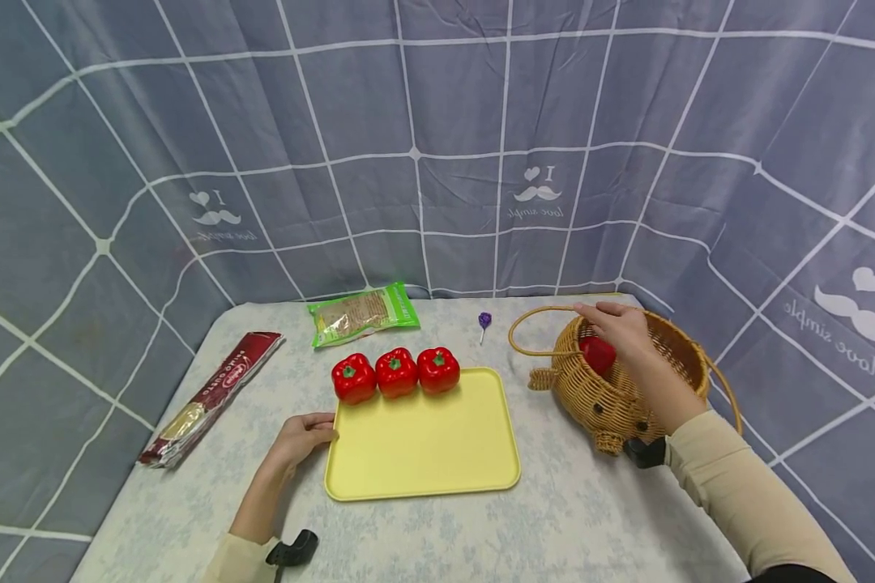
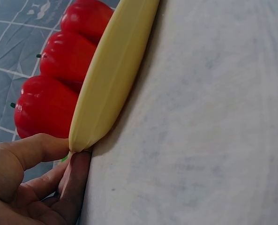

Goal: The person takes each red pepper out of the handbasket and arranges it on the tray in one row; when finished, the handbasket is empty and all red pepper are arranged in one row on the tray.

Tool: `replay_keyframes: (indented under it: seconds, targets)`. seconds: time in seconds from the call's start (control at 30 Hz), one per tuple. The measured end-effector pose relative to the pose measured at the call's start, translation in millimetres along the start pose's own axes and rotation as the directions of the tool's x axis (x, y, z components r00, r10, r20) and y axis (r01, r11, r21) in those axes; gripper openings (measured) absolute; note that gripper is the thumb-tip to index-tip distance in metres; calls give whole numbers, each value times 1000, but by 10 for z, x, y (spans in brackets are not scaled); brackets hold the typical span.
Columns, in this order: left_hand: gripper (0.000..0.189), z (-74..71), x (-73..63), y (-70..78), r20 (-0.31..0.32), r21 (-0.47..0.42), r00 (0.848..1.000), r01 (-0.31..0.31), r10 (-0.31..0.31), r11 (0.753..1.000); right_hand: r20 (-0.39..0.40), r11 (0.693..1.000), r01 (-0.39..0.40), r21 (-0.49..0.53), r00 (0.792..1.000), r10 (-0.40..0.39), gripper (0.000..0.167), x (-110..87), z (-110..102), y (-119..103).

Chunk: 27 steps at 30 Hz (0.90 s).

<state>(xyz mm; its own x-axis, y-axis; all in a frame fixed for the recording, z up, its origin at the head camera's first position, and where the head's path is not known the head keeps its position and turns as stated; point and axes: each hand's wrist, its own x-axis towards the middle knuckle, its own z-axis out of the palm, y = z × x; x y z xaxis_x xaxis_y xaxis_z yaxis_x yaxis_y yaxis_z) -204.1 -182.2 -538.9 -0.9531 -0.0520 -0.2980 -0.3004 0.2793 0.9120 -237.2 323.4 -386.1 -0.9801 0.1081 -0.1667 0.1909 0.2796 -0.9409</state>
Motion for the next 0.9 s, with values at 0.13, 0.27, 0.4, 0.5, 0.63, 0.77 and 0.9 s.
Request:
replay_keyframes:
  seconds: [0.13,0.27,0.4,0.5,0.63,0.77,0.9]
  targets:
    - [36,2,1,-3,-2,0,1000,-2,2,1000,15,997,-55,-60,998,56,92,29,-142,54]
    - [35,7,0,-5,-6,-2,1000,-7,7,1000,-26,970,-132,-203,991,129,75,71,-209,147]
    - [36,11,1,-5,-7,-1,1000,-14,14,1000,-75,934,-214,-288,977,200,49,150,-236,204]
    - [35,11,3,1,-12,3,1000,-12,12,1000,-87,912,-249,-325,968,233,51,216,-245,216]
    - [35,5,6,6,-19,7,1000,-7,7,1000,-100,889,-291,-353,957,274,47,306,-274,231]
    - [35,3,9,1,-17,5,1000,-5,6,1000,-110,874,-306,-378,952,286,47,376,-328,250]
    - [35,7,9,-2,-17,2,1000,-5,5,1000,-78,851,-313,-421,947,310,45,434,-352,301]
